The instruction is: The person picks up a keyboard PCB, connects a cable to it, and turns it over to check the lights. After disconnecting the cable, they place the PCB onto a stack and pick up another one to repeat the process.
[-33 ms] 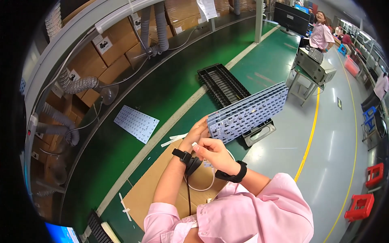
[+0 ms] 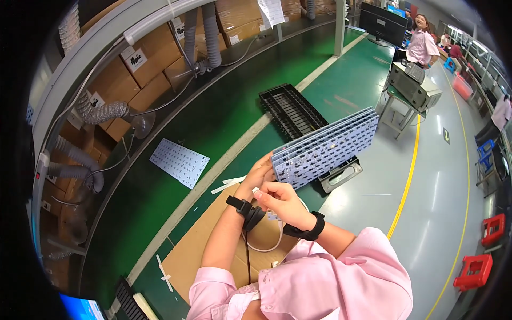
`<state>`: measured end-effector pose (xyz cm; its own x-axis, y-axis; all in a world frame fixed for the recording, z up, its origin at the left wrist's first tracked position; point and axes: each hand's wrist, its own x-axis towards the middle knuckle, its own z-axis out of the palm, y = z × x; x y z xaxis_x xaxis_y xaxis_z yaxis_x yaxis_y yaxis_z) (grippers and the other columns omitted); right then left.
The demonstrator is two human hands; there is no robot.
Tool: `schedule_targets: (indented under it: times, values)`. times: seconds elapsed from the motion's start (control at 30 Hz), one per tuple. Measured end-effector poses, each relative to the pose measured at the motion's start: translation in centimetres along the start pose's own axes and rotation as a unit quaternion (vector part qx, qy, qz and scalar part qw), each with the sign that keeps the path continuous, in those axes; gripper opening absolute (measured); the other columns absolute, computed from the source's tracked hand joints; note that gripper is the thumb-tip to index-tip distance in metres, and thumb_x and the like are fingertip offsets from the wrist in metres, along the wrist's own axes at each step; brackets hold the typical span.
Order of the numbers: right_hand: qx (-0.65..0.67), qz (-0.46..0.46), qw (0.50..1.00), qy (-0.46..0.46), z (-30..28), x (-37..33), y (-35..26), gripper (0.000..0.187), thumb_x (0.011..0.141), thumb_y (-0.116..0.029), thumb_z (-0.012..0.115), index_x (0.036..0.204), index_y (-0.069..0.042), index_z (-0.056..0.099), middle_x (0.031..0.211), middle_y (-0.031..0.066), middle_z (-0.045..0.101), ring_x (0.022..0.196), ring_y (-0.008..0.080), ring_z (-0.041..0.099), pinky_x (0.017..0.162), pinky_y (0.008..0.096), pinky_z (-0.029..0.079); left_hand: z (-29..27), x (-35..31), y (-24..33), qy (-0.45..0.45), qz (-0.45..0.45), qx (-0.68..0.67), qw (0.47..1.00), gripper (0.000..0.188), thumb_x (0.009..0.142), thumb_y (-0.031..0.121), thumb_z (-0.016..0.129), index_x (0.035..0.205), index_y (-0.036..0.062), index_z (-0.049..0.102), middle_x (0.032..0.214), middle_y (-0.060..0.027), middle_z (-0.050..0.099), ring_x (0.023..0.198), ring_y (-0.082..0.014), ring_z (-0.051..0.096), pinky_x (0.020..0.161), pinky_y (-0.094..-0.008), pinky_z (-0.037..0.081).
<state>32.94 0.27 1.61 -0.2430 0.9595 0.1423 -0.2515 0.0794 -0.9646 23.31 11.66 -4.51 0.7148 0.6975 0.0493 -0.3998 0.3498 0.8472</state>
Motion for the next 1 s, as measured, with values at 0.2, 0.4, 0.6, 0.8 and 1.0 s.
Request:
schedule_targets:
  times: [0.2, 0.4, 0.6, 0.8, 1.0]
  values:
    - [0.001, 0.019, 1.0, 0.005, 0.0, 0.1, 0.2, 0.025, 0.089, -0.016, 0.052, 0.067, -0.005, 0.048, 0.061, -0.0013, 0.051, 0.057, 0.0042, 0.043, 0.051, 0.0196, 0.034, -1.0, 0.8, -0.9, 0.099, -0.03, 0.071, 0.992, 0.052, 0.092, 0.044, 0.039, 0.125, 0.0032, 0.042, 0.115, -0.0062, 0.052, 0.101, -0.014, 0.052, 0.086, -0.0308, 0.044]
    - [0.0, 0.009, 1.0, 0.019, -0.2, 0.3, 0.8, 0.024, 0.089, -0.017, 0.052, 0.068, -0.005, 0.05, 0.062, -0.0012, 0.052, 0.055, 0.0028, 0.041, 0.05, 0.0185, 0.031, 0.0, 0.8, -1.2, 0.081, 0.033, -0.01, 0.996, 0.046, 0.093, 0.041, 0.04, 0.121, 0.0054, 0.047, 0.106, -0.0026, 0.057, 0.09, -0.01, 0.055, 0.08, -0.0267, 0.045]
    - [-0.009, 0.014, 0.999, 0.029, -0.6, 0.2, 0.5, 0.024, 0.089, -0.018, 0.051, 0.068, -0.006, 0.051, 0.062, -0.0011, 0.053, 0.053, 0.0021, 0.038, 0.049, 0.0184, 0.029, -1.4, 1.5, -2.2, 0.076, 0.019, 0.073, 0.994, 0.038, 0.092, 0.036, 0.044, 0.115, 0.0067, 0.052, 0.102, -0.0006, 0.058, 0.089, -0.0101, 0.056, 0.077, -0.027, 0.046]
    - [0.002, 0.007, 1.0, 0.031, -0.8, 0.2, 0.4, 0.025, 0.089, -0.019, 0.052, 0.067, -0.006, 0.051, 0.061, -0.0008, 0.053, 0.053, 0.002, 0.038, 0.048, 0.0184, 0.029, -0.2, 1.5, -1.2, 0.119, 0.089, -0.035, 0.988, 0.029, 0.092, 0.031, 0.047, 0.104, 0.0055, 0.055, 0.101, -0.0004, 0.058, 0.089, -0.0124, 0.057, 0.077, -0.0295, 0.048]
    - [-0.014, 0.01, 0.999, 0.034, -1.0, 0.1, 0.5, 0.026, 0.089, -0.018, 0.052, 0.067, -0.006, 0.05, 0.061, -0.0003, 0.053, 0.052, 0.0023, 0.037, 0.047, 0.0184, 0.028, -0.4, -3.1, 5.7, 0.24, 0.281, -0.088, 0.925, 0.053, 0.092, 0.041, 0.04, 0.129, 0.0041, 0.036, 0.131, -0.0116, 0.041, 0.119, -0.0253, 0.042, 0.102, -0.0404, 0.031]
